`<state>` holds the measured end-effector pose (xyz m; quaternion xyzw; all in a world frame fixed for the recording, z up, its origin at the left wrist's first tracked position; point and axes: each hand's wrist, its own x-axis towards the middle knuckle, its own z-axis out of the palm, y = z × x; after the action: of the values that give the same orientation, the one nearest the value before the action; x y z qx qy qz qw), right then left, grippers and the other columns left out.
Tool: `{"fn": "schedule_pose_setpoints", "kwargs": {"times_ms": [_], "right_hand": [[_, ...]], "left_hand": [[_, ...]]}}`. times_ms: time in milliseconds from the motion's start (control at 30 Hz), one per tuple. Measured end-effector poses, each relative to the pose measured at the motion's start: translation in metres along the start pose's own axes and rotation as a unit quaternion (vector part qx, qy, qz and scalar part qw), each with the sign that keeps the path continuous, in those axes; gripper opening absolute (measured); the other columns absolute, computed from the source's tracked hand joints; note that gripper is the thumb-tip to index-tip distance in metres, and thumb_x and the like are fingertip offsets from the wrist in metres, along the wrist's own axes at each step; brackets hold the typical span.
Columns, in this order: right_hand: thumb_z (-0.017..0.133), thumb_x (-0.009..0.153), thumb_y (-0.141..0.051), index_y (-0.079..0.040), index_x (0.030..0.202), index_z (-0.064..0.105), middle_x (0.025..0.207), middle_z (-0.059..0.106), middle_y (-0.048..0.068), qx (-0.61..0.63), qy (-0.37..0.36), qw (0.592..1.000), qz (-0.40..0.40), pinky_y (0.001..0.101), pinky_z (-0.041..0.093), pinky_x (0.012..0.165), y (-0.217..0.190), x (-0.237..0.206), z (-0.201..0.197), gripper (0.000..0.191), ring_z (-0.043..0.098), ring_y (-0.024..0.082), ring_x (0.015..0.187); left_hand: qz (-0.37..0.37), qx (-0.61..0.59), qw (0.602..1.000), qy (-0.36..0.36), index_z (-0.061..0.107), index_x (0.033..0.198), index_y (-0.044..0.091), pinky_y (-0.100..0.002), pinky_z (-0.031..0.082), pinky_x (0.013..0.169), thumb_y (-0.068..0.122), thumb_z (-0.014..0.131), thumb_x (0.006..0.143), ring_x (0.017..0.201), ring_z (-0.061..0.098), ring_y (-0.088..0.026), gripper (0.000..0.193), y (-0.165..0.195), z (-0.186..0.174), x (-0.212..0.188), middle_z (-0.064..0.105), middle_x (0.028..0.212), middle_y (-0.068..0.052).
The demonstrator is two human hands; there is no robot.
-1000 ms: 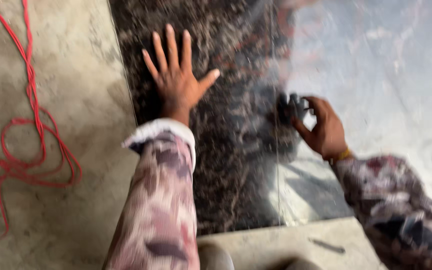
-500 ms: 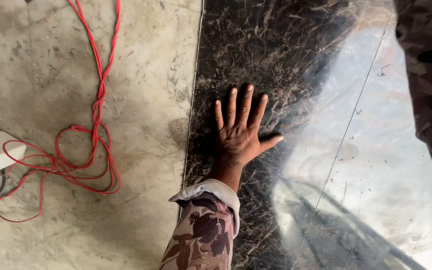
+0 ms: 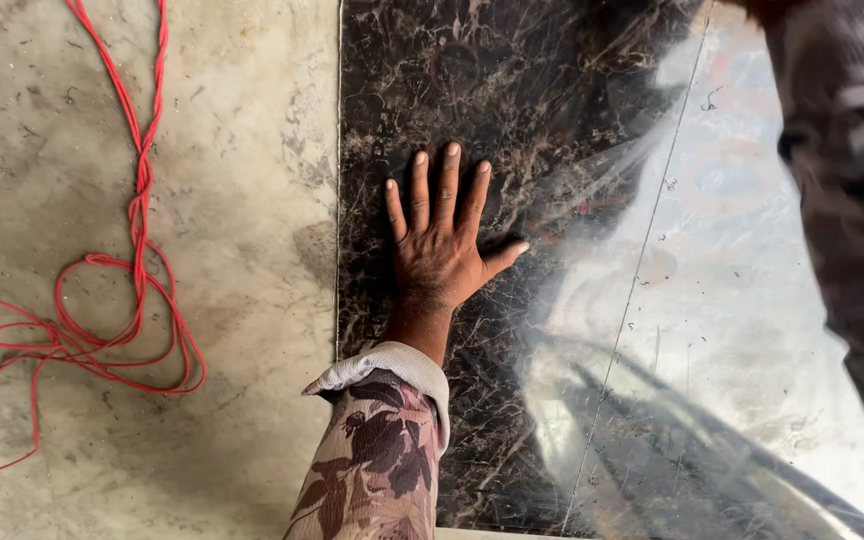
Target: The person kneels on the floor and aligns white PVC trim strips against a dark marble board, repositioning them along its edges. They pull a tape measure across the board, mark measured points with a pen, and hold the strips in place to check the fit.
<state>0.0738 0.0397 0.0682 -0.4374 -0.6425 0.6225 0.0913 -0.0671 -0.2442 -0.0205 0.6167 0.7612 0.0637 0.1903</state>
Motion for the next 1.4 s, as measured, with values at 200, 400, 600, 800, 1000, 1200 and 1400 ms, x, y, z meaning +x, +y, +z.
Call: {"fn": "schedule_pose_setpoints", "kwargs": {"times_ms": [200, 400, 600, 800, 1000, 1200, 1400], "right_hand": [[0.073, 0.088, -0.025, -0.019, 0.136, 0.045, 0.132, 0.062, 0.014, 0.334, -0.148, 0.927, 0.085, 0.0445, 0.065, 0.081, 0.021, -0.084, 0.078, 0.056, 0.073, 0.033, 0.106], [0.072, 0.104, -0.034, -0.005, 0.137, 0.052, 0.111, 0.075, 0.015, -0.152, 0.031, 0.988, 0.002, 0.0373, 0.062, 0.080, 0.086, -0.127, 0.143, 0.049, 0.079, 0.028, 0.096], [0.079, 0.081, -0.048, 0.006, 0.150, 0.023, 0.146, 0.043, 0.035, -0.186, 0.125, 0.959, -0.176, 0.0452, 0.062, 0.081, 0.057, -0.123, 0.132, 0.104, 0.064, 0.043, 0.113], [0.085, 0.074, -0.039, -0.014, 0.142, 0.061, 0.148, 0.058, 0.015, -0.512, -0.033, 0.808, -0.289, 0.0577, 0.050, 0.100, 0.067, -0.108, 0.120, 0.077, 0.044, 0.043, 0.137], [0.081, 0.089, -0.040, -0.012, 0.138, 0.070, 0.141, 0.062, 0.020, -0.519, -0.060, 0.798, -0.299, 0.0484, 0.056, 0.093, 0.086, -0.101, 0.078, 0.057, 0.056, 0.038, 0.125], [0.072, 0.090, -0.029, -0.018, 0.134, 0.071, 0.118, 0.072, 0.006, -0.603, -0.061, 0.763, -0.225, 0.0459, 0.056, 0.100, 0.094, -0.119, -0.064, 0.045, 0.062, 0.026, 0.117], [0.071, 0.092, -0.029, -0.016, 0.131, 0.071, 0.115, 0.071, 0.006, -0.587, -0.050, 0.802, -0.097, 0.0441, 0.055, 0.096, 0.095, -0.115, -0.108, 0.041, 0.062, 0.024, 0.113]], "left_hand": [[-0.015, -0.003, 1.000, -0.013, 0.026, 0.164, 0.019, -0.067, -0.001, 0.124, 0.078, 0.046, 0.096, 0.159, 0.004, -0.039, 0.092, 0.001, -0.002, -0.002, 0.011, 0.173, -0.012], [-0.006, -0.038, 0.998, 0.055, 0.048, 0.147, 0.009, -0.064, 0.007, 0.129, 0.051, 0.072, 0.094, 0.161, 0.012, -0.039, 0.072, -0.001, -0.002, -0.011, 0.019, 0.173, -0.013], [0.040, -0.078, 0.989, 0.122, 0.054, 0.137, 0.009, -0.066, 0.010, 0.127, 0.037, 0.086, 0.088, 0.159, 0.013, -0.041, 0.065, -0.004, 0.003, -0.016, 0.019, 0.170, -0.017], [0.035, -0.056, 0.994, 0.089, 0.057, 0.132, 0.011, -0.067, 0.010, 0.126, 0.038, 0.083, 0.086, 0.157, 0.014, -0.042, 0.060, -0.006, 0.008, -0.015, 0.018, 0.169, -0.015], [0.053, -0.036, 0.990, 0.125, 0.059, 0.113, 0.015, -0.067, 0.011, 0.126, 0.038, 0.061, 0.110, 0.158, 0.015, -0.041, 0.023, -0.004, 0.017, -0.013, 0.019, 0.171, -0.012], [0.037, -0.048, 0.991, 0.116, 0.059, 0.111, 0.014, -0.065, 0.013, 0.129, 0.037, 0.057, 0.112, 0.160, 0.016, -0.038, 0.023, -0.007, 0.019, -0.015, 0.019, 0.172, -0.009], [0.003, -0.041, 0.998, 0.056, 0.041, 0.154, 0.008, -0.063, 0.006, 0.129, 0.057, 0.050, 0.107, 0.161, 0.011, -0.034, 0.068, -0.004, 0.005, -0.011, 0.012, 0.173, -0.013]]}}
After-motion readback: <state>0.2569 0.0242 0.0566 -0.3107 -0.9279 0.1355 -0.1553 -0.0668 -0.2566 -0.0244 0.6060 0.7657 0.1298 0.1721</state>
